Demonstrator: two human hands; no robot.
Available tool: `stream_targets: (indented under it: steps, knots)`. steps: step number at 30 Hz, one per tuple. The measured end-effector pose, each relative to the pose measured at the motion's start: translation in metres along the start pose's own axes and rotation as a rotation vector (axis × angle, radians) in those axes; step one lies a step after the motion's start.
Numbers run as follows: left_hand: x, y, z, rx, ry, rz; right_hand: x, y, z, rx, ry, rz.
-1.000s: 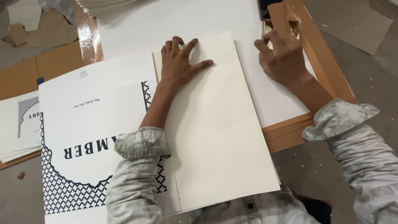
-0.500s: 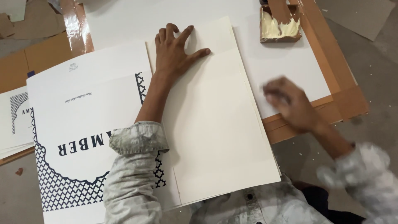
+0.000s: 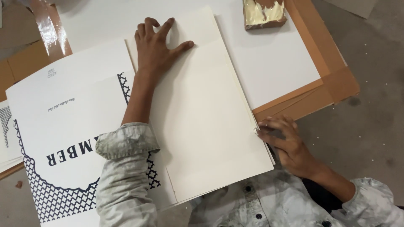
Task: Manually applying white adhesive/glue to the edges of printed paper sheets to prepare them for assembly.
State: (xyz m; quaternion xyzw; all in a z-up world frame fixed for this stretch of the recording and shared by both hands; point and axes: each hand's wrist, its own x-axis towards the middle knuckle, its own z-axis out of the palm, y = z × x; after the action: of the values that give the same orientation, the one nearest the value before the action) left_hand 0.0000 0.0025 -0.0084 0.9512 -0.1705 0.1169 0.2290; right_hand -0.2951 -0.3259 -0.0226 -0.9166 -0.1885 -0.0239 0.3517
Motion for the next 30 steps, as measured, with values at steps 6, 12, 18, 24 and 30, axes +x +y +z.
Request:
stream_targets:
  steps: [6,12,18,24,30]
  knots:
    - [-0.001,0.001,-0.002,-0.024,0.005,0.001,-0.029,0.013,0.004,-0.126,0.002,-0.116]
    - [-0.002,-0.002,0.001,-0.028,0.025,0.026,-0.047,0.014,0.000,-0.190,0.042,-0.263]
    - [-0.001,-0.002,0.000,-0.016,0.018,0.034,-0.073,0.043,0.009,-0.353,0.140,-0.487]
    - [-0.001,-0.004,0.002,-0.028,0.021,0.034,-0.057,0.034,0.001,-0.529,0.302,-0.682]
    - [0.001,-0.004,0.002,-0.004,-0.003,0.007,-0.046,0.051,-0.007,0.140,0.341,-0.493]
